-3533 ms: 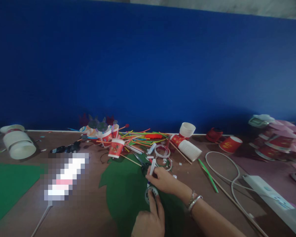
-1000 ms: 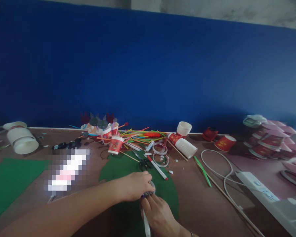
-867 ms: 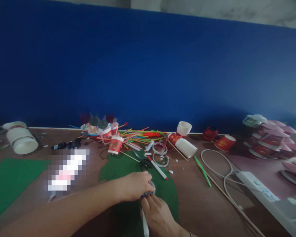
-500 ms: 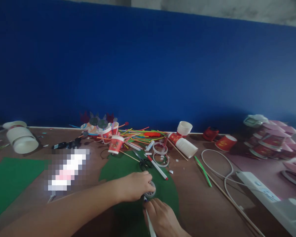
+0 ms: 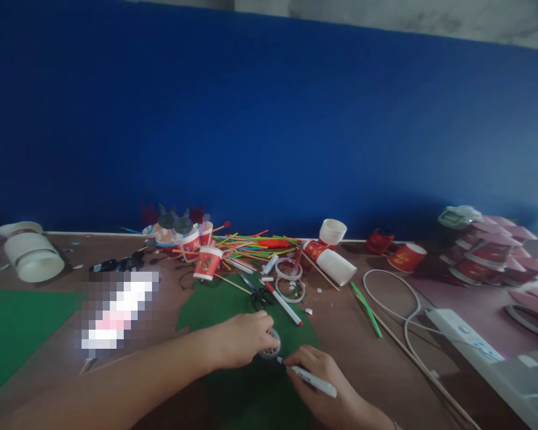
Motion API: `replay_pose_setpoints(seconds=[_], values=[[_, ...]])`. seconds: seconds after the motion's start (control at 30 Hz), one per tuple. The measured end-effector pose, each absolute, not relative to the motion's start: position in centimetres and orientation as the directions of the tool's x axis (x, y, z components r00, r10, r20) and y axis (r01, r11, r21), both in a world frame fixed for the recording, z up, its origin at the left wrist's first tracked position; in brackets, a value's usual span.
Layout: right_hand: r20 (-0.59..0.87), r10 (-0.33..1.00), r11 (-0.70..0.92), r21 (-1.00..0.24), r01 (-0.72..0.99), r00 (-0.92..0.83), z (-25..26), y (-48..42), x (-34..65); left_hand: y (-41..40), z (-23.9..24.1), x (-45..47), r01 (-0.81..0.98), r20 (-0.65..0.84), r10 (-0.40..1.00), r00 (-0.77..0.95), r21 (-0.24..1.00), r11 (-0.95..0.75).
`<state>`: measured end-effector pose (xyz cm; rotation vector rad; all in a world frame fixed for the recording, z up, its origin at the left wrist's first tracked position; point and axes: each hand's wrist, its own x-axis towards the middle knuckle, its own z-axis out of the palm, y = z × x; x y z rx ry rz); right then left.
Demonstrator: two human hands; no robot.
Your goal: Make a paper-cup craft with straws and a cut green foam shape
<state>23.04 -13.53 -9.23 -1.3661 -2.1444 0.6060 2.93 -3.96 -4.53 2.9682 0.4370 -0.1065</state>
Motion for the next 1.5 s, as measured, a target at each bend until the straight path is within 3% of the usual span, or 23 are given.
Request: replay_pose_setpoints(seconds=[0.23,0.43,0.57,0.7,0.83,0.93,1.07,1.5], values=[[0.025,0.976,0.150,-0.800,0.581,-0.218,-9.4,-11.9,23.7,-4.1,-4.2,2.9,0.305,-0.116,0.291,0.950,0.130,-0.943],[-0.066,0.988,-0.028,-0.967,0.253,-0.143,-9.5,-10.7,24.9,-4.3,-4.2,2.9,0.352,-0.131,0.334,0.934,0.164,-0.921],[-0.085,0.995,-0.081,-0.995,0.056,-0.058,-9.3,-10.4,25.3,-5.0,-4.3,2.6,0.418,-0.046,0.426,0.904,0.311,-0.853],[-0.007,0.992,0.019,-0.981,0.195,-0.128,-9.2,-10.3,25.1,-5.8,-5.3,2.0,0.524,0.073,0.633,0.771,0.492,-0.695],[0.126,0.961,0.223,-0.881,0.418,-0.246,-8.7,-9.7,24.0,-6.4,-8.0,2.1,0.656,0.075,0.798,0.598,0.525,-0.542],[0.195,0.924,0.347,-0.790,0.505,-0.330,-8.4,-9.2,23.0,-6.6,-9.3,2.5,0.694,0.048,0.822,0.567,0.510,-0.508],[0.205,0.917,0.376,-0.730,0.571,-0.342,-8.8,-9.0,22.6,-6.4,-8.7,1.8,0.657,0.109,0.823,0.558,0.548,-0.518],[0.206,0.924,0.368,-0.711,0.599,-0.323,-9.2,-9.1,22.7,-5.1,-8.9,-1.4,0.675,0.170,0.846,0.505,0.533,-0.510]])
